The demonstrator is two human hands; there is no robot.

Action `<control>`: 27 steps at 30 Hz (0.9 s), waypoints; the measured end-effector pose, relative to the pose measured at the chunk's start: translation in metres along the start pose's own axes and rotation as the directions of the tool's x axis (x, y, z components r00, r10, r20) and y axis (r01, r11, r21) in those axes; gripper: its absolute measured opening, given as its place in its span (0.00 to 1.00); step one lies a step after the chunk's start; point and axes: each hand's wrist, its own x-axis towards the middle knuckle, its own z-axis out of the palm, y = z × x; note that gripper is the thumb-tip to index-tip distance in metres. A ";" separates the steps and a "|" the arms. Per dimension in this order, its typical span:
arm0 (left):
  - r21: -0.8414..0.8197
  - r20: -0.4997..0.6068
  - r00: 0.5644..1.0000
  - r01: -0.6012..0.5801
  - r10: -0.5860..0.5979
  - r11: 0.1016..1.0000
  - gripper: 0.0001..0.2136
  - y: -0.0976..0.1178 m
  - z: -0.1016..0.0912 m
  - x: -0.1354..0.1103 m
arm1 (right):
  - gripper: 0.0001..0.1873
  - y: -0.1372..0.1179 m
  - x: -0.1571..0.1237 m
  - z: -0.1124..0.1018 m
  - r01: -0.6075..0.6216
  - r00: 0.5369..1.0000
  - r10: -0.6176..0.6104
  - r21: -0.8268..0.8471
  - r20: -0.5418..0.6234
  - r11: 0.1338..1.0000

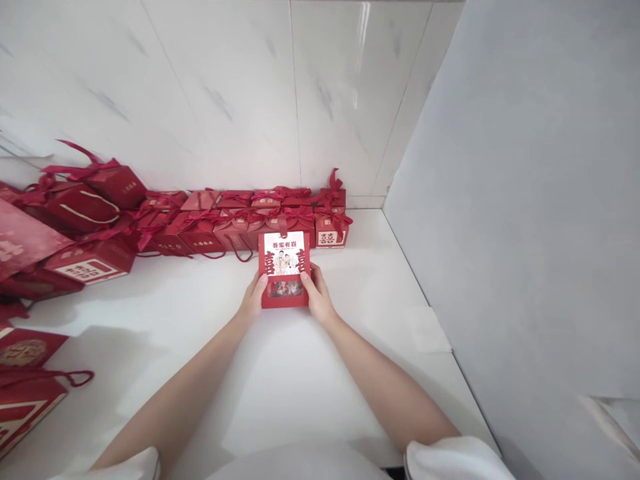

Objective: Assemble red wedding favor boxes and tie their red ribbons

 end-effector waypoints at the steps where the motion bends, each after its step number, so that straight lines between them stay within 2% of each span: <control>1: -0.002 -0.002 1.000 0.004 -0.004 1.000 0.27 -0.001 0.000 0.001 | 0.25 0.001 0.001 -0.001 0.001 1.000 -0.001 0.004 0.007 1.000; 14: -0.003 -0.016 0.999 0.035 -0.035 0.999 0.25 0.013 0.004 -0.004 | 0.23 -0.006 0.001 0.001 -0.017 1.000 0.017 0.013 0.000 1.000; 21: -0.036 -0.017 0.998 0.061 -0.061 0.998 0.26 0.008 0.003 -0.004 | 0.22 -0.005 -0.001 0.002 -0.015 1.000 0.015 -0.005 0.001 1.000; 27: -0.013 -0.009 0.999 0.037 -0.037 0.999 0.24 0.008 0.002 -0.004 | 0.22 -0.002 0.000 0.001 -0.001 1.000 0.001 -0.029 -0.009 1.000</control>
